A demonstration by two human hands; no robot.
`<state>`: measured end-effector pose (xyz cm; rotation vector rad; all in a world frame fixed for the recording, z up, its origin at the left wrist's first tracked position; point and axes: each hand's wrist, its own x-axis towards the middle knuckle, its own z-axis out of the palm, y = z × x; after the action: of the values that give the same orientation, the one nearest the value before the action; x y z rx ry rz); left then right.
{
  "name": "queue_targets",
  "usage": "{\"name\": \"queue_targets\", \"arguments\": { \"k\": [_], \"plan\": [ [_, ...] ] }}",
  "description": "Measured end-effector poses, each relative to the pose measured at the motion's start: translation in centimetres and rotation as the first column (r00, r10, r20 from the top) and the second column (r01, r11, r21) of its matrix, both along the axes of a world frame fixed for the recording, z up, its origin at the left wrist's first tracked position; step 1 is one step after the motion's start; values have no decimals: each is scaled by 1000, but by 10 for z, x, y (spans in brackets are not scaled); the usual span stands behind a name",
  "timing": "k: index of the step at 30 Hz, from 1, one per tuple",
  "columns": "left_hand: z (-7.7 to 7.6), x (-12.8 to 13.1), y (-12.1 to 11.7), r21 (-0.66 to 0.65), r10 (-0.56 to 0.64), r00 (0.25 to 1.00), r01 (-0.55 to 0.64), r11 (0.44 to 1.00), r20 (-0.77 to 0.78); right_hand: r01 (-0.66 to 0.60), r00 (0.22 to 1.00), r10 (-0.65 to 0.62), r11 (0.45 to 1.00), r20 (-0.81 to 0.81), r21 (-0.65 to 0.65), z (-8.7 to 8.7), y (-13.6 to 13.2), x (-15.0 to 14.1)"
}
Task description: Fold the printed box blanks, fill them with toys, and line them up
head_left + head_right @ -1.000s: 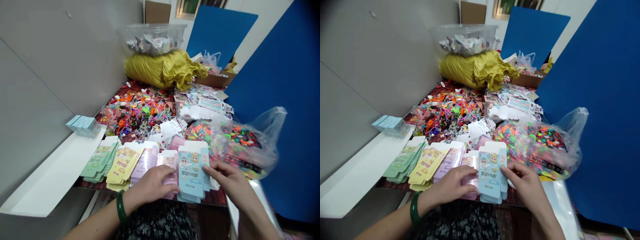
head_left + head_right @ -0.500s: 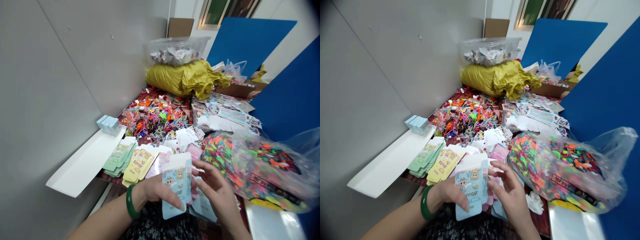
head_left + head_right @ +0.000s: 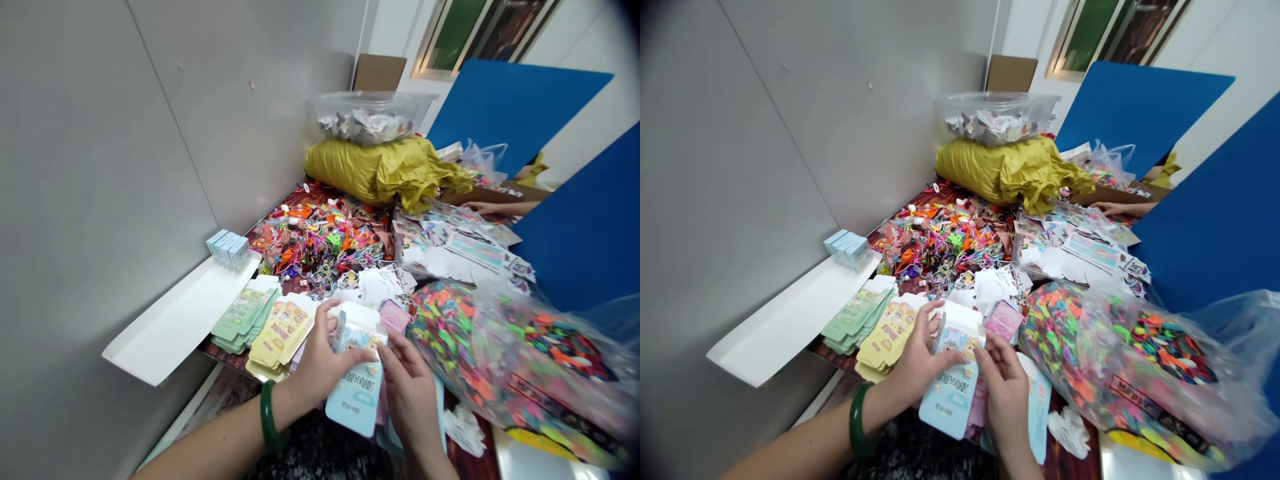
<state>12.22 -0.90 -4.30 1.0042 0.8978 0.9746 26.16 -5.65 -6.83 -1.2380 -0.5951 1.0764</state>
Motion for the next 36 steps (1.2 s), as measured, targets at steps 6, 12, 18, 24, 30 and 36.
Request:
{"name": "queue_targets", "arguments": {
  "k": [6,12,18,24,30,36],
  "plan": [
    [-14,-4,2,203,66,994,-47,978,-90,-11,1000,11,1000,-6,-26,-6,0,-6],
    [-12,-7,11,197,105,978,-69,978,-179,-146,981,145,989,129,-2,2,-4,-11],
    [1,-13,12,17,-129,989,128,992,69,-259,830,222,966,511,2,16,3,-1],
    [-19,-18,-1,-270,-500,775,614,742,388,-29,915,-4,997,403,77,16,7,3],
    [-18,-24,2,-285,-513,804,589,757,299,-222,877,149,969,456,109,29,5,11],
    [-9,-24,3,-246,-515,792,598,763,328,-366,779,184,910,600,196,40,3,15]
  ]
}}
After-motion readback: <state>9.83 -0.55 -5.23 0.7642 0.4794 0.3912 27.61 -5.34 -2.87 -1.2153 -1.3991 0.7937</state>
